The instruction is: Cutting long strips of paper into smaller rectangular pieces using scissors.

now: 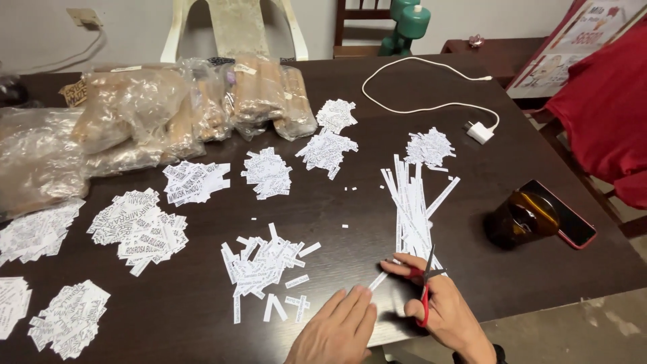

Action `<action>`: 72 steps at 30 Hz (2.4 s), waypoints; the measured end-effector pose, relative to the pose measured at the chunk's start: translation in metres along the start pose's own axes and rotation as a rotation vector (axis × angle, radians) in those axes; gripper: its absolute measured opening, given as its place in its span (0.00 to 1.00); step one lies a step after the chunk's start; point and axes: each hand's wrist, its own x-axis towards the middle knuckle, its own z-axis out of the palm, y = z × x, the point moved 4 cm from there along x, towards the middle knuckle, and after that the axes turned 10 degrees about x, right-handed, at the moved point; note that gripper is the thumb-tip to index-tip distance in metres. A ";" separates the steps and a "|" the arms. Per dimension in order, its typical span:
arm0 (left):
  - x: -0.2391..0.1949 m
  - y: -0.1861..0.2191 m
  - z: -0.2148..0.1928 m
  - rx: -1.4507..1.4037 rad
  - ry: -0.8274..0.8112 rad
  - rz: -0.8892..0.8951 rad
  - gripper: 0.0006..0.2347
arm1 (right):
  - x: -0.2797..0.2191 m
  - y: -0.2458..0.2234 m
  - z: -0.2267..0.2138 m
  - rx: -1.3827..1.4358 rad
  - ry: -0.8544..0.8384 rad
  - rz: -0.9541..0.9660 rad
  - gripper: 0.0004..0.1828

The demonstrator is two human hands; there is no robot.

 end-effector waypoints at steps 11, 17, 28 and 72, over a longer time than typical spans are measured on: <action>-0.029 -0.003 -0.083 -0.154 0.381 -0.214 0.10 | -0.003 0.003 0.006 0.121 0.014 0.007 0.45; -0.023 -0.018 -0.113 -0.194 0.525 -0.426 0.10 | -0.023 -0.072 0.056 0.155 -0.258 -0.426 0.24; -0.078 -0.079 -0.157 -0.320 0.633 -0.672 0.02 | -0.023 -0.077 0.068 0.141 -0.155 -0.498 0.07; -0.136 -0.123 -0.237 0.082 0.628 -0.126 0.04 | 0.027 -0.113 0.188 0.851 -0.552 0.152 0.09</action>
